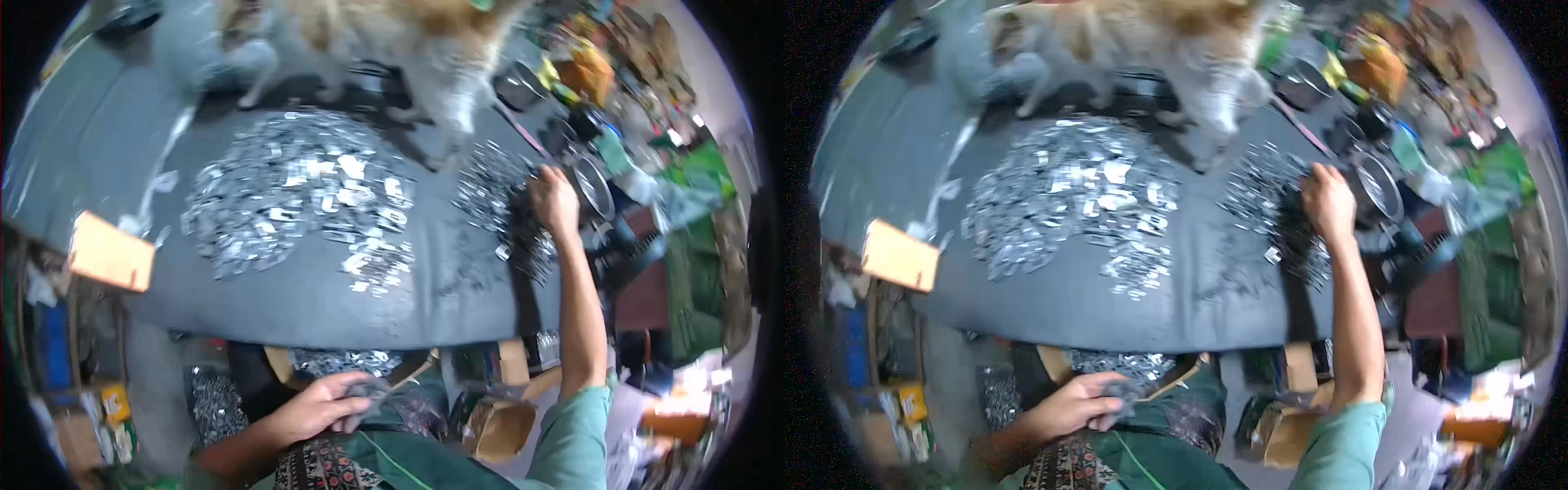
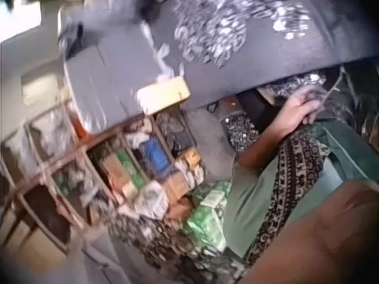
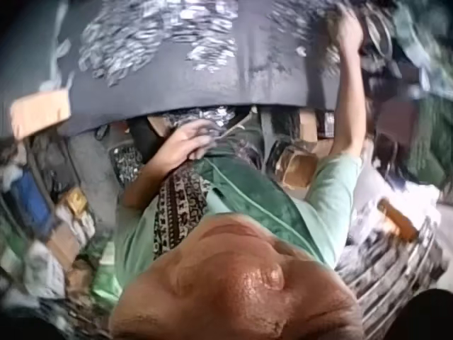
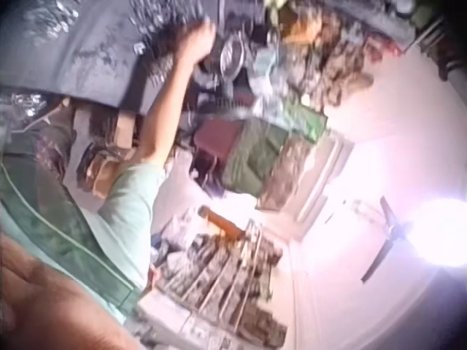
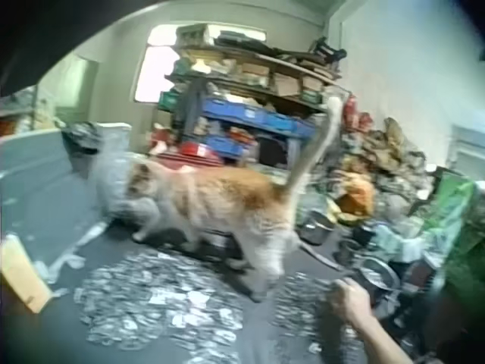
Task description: The person sorts metal hardware components on a workbench and assembles the parts together using pliers and by hand.
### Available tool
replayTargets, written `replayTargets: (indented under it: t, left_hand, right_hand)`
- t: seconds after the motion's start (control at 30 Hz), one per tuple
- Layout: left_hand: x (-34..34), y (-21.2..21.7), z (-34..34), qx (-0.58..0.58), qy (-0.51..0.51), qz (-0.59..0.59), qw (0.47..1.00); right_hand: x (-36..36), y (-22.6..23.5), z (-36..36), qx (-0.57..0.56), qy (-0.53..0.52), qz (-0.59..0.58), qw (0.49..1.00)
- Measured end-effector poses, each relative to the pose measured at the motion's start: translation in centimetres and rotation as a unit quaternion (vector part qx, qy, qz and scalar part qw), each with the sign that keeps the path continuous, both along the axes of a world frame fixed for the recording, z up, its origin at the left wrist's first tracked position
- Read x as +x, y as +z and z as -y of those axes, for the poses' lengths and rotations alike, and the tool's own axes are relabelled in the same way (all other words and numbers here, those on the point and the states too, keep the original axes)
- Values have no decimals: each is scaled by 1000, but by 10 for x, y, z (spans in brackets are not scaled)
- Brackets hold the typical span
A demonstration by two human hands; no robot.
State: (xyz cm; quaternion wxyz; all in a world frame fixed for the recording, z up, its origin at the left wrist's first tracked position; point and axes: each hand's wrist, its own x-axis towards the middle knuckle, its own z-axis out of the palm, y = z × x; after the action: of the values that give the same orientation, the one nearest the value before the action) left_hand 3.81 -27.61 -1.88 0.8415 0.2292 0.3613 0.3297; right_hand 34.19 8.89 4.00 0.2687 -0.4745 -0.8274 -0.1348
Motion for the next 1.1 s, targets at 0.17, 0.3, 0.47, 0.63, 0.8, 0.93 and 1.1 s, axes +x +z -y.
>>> replayTargets:
  t: [0.17,0.3,0.47,0.63,0.8,0.93,1.1]
  left_hand:
    - [12,4,-3,25,48,10,998]
    - [9,-12,6,-9,77,42,996]
    - [12,-24,3,18,44,3,999]
    - [16,-30,1,47,65,-43,996]
    - [24,-49,5,84,63,-38,994]
    - [28,-60,7,109,82,14,991]
    - [23,-76,2,156,-2,1,988]
  right_hand:
    - [-13,-23,26,-41,-7,69,997]
    - [-31,-22,78,-65,37,124,989]
    - [-18,-31,111,-24,93,103,990]
    - [-1,-35,114,-9,59,105,993]
    - [7,-41,97,-32,52,109,992]
    - [-3,-39,96,-41,25,47,998]
    - [1,-32,96,-2,24,45,999]
